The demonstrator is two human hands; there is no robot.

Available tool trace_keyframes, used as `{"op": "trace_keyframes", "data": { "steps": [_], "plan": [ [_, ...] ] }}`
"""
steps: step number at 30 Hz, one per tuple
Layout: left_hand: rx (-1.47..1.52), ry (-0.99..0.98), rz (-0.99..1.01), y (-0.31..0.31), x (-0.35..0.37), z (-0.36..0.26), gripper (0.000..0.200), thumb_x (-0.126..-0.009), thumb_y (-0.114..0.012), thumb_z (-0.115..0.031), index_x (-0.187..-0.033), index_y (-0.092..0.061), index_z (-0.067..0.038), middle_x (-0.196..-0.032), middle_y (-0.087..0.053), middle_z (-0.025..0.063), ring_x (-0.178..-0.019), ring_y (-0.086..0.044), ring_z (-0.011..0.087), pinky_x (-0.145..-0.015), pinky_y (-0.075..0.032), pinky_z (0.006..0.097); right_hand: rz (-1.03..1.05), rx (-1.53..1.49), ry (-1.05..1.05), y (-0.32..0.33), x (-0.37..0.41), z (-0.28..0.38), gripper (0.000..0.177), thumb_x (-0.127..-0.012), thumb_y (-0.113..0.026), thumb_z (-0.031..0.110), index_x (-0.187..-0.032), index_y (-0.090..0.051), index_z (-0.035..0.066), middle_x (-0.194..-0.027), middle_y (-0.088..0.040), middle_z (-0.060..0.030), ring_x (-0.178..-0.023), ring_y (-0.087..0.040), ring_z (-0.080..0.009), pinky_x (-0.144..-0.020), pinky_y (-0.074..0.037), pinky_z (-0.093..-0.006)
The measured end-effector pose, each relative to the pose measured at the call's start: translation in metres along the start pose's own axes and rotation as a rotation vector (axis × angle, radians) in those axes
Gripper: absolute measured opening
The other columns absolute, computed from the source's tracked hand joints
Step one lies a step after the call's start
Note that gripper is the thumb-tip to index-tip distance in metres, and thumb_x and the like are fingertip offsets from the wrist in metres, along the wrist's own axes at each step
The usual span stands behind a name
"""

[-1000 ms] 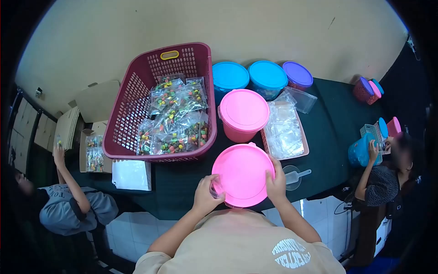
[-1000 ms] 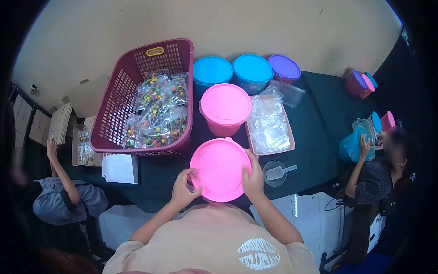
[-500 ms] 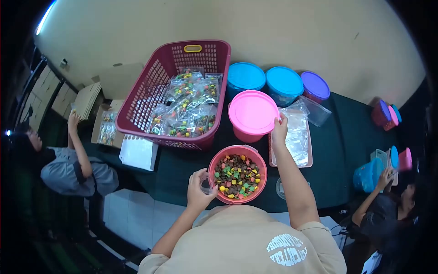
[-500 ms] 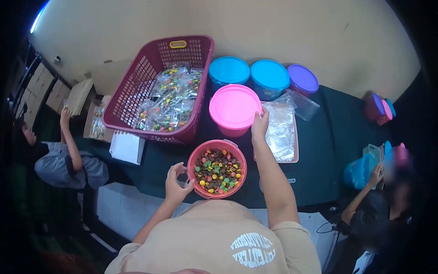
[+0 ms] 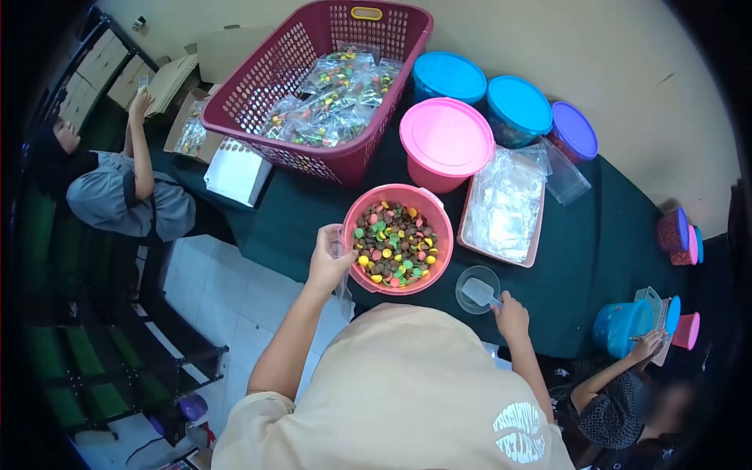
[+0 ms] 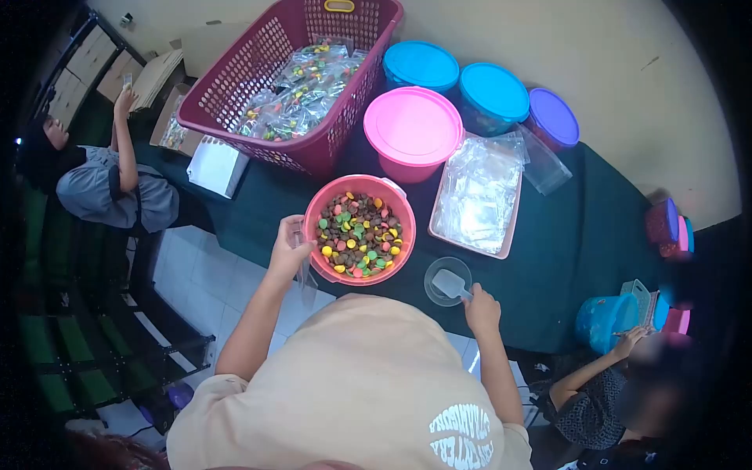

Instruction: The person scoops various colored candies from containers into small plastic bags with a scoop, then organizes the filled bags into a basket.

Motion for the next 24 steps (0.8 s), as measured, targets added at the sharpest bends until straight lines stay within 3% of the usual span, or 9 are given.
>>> {"op": "trace_keyframes", "data": {
  "steps": [2, 7, 9, 13, 15, 17, 19, 24],
  "plan": [
    [-0.001, -0.035, 0.015, -0.009, 0.006, 0.001, 0.057, -0.073, -0.066, 0.002, -0.123, -0.040, -0.006, -0.114, -0.051, 0.0086, -0.105, -0.052, 0.0167, -0.091, -0.044, 0.0312, -0.047, -0.118, 0.030, 0.011, 0.005, -0.003, 0.024, -0.086, -0.063, 0.022, -0.097, -0.052, 0.004, -0.087, -0.062, -0.0185, -0.084, -0.061, -0.0378, -0.072, -0.047, -0.0452],
    [-0.037, -0.217, 0.093, -0.029, 0.019, -0.002, 0.059, -0.071, -0.064, 0.004, -0.122, -0.037, -0.007, -0.111, -0.048, 0.0066, -0.103, -0.051, 0.0156, -0.092, -0.042, 0.0300, -0.189, -0.399, 0.068, 0.113, 0.028, 0.016, 0.019, -0.087, -0.061, 0.015, -0.095, -0.050, 0.002, -0.088, -0.061, -0.0216, -0.083, -0.059, -0.0413, -0.069, -0.046, -0.0430],
    [-0.039, -0.250, 0.096, -0.033, 0.025, -0.004, 0.060, -0.070, -0.064, 0.004, -0.122, -0.037, -0.007, -0.110, -0.047, 0.0063, -0.100, -0.050, 0.0144, -0.088, -0.043, 0.0290, -0.278, -0.398, 0.266, 0.135, 0.028, 0.047, 0.017, -0.086, -0.060, 0.013, -0.097, -0.052, 0.003, -0.088, -0.061, -0.0210, -0.084, -0.060, -0.0406, -0.070, -0.046, -0.0438],
    [-0.170, -0.240, 0.130, -0.042, 0.041, -0.007, 0.062, -0.069, -0.065, 0.004, -0.123, -0.037, -0.007, -0.108, -0.046, 0.0059, -0.096, -0.050, 0.0131, -0.083, -0.044, 0.0264, -0.288, -0.290, 0.491, 0.129, 0.006, 0.126, 0.016, -0.087, -0.053, 0.009, -0.102, -0.054, 0.004, -0.092, -0.061, -0.0181, -0.084, -0.060, -0.0395, -0.070, -0.047, -0.0478],
    [-0.192, -0.288, 0.123, -0.045, 0.047, -0.013, 0.060, -0.070, -0.064, 0.004, -0.123, -0.037, -0.007, -0.109, -0.047, 0.0073, -0.099, -0.050, 0.0151, -0.088, -0.043, 0.0287, -0.320, -0.294, 0.515, 0.109, -0.022, 0.151, 0.017, -0.086, -0.051, 0.007, -0.102, -0.054, 0.004, -0.093, -0.061, -0.0172, -0.085, -0.060, -0.0384, -0.070, -0.047, -0.0477],
    [-0.207, -0.314, 0.130, -0.044, 0.046, -0.018, 0.060, -0.070, -0.063, 0.005, -0.122, -0.037, -0.006, -0.109, -0.047, 0.0080, -0.101, -0.051, 0.0161, -0.091, -0.043, 0.0298, -0.364, -0.214, 0.690, 0.088, -0.041, 0.178, 0.022, -0.082, -0.050, 0.005, -0.104, -0.055, 0.005, -0.094, -0.060, -0.0151, -0.083, -0.060, -0.0363, -0.070, -0.047, -0.0454],
    [-0.206, -0.306, 0.183, -0.048, 0.047, -0.015, 0.063, -0.070, -0.060, 0.004, -0.126, -0.035, -0.008, -0.110, -0.045, 0.0069, -0.105, -0.047, 0.0159, -0.094, -0.039, 0.0301, -0.324, -0.168, 0.774, 0.082, -0.032, 0.199, 0.025, -0.081, -0.051, 0.005, -0.105, -0.055, 0.007, -0.096, -0.059, -0.0134, -0.086, -0.060, -0.0337, -0.071, -0.047, -0.0440],
    [-0.148, -0.243, 0.103, -0.040, 0.042, -0.009, 0.061, -0.071, -0.058, 0.005, -0.126, -0.035, -0.007, -0.111, -0.045, 0.0071, -0.104, -0.049, 0.0161, -0.094, -0.040, 0.0298, -0.201, -0.025, 1.103, 0.074, 0.018, 0.211, 0.028, -0.078, -0.054, 0.007, -0.106, -0.057, 0.010, -0.101, -0.058, -0.0076, -0.098, -0.055, -0.0239, -0.076, -0.044, -0.0420]
  ]
}}
Point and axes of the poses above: each hand's wrist, its own x-axis away from the middle knuckle, its own y-axis out of the back of the hand, z = x × y, the point moved 8 cm from there along -x, towards the middle knuckle
